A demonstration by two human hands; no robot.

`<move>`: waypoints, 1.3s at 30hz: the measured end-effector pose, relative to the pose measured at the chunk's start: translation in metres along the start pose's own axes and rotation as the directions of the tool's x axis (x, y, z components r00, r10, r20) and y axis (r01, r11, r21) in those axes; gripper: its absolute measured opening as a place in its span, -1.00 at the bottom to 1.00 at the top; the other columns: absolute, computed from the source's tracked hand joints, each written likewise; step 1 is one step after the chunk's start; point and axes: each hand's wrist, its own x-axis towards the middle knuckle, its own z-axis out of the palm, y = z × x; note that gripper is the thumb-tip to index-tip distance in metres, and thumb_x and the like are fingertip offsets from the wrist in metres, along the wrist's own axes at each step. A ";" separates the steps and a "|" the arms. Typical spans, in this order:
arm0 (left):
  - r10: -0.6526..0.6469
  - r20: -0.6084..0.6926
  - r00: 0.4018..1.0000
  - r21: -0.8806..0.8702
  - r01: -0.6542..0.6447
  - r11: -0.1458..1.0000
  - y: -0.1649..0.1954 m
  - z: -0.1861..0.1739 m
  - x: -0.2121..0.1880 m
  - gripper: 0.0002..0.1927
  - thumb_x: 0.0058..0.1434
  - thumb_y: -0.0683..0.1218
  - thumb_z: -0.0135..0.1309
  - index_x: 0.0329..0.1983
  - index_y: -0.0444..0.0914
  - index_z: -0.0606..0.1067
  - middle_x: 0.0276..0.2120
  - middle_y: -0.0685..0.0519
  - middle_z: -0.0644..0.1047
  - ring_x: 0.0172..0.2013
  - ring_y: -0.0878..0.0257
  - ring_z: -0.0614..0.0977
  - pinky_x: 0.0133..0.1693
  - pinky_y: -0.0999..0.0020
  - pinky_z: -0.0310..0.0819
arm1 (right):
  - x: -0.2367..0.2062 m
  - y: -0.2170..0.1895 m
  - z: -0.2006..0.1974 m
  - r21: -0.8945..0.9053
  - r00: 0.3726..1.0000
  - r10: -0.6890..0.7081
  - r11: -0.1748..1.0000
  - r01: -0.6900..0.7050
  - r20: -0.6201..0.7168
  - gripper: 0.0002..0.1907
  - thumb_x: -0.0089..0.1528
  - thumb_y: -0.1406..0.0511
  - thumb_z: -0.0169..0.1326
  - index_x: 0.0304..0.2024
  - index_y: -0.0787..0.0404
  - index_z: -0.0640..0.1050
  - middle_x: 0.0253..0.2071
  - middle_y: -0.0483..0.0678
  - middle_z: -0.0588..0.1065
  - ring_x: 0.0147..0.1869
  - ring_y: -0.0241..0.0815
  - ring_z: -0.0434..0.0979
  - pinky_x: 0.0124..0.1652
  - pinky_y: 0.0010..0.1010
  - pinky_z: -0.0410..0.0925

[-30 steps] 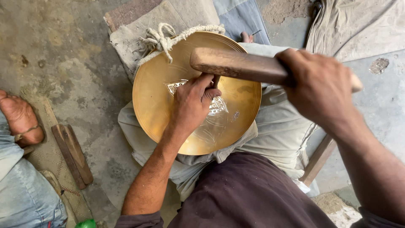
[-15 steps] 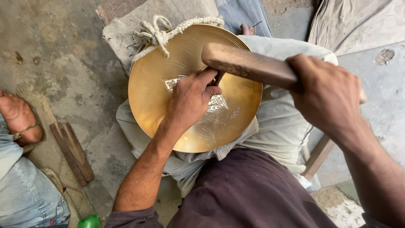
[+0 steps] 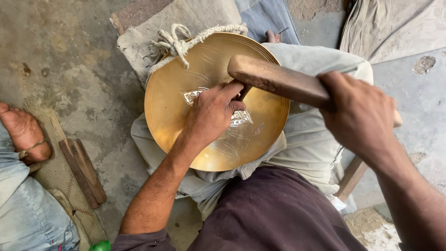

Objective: The person sits on the floor with a brass plate resting on their lap and embosses a decorative floral pattern into it. They hold a punch against the engraved design with one hand and strike it with a wooden mallet in the other, repositioning the punch repeatedly across the pattern, then lift the plate at the end.

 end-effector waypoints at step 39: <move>0.069 0.299 0.952 -0.061 -0.053 0.997 -0.004 -0.010 0.013 -0.73 0.23 -0.23 0.19 -0.02 -0.21 0.48 -0.31 -0.01 0.60 -0.25 0.09 0.70 -0.25 0.13 0.54 | -0.070 0.004 0.054 0.399 0.909 0.413 0.844 -0.358 -0.057 -0.69 0.18 0.36 0.30 -0.05 0.27 0.55 -0.18 0.05 0.61 -0.17 -0.13 0.62 -0.13 -0.17 0.47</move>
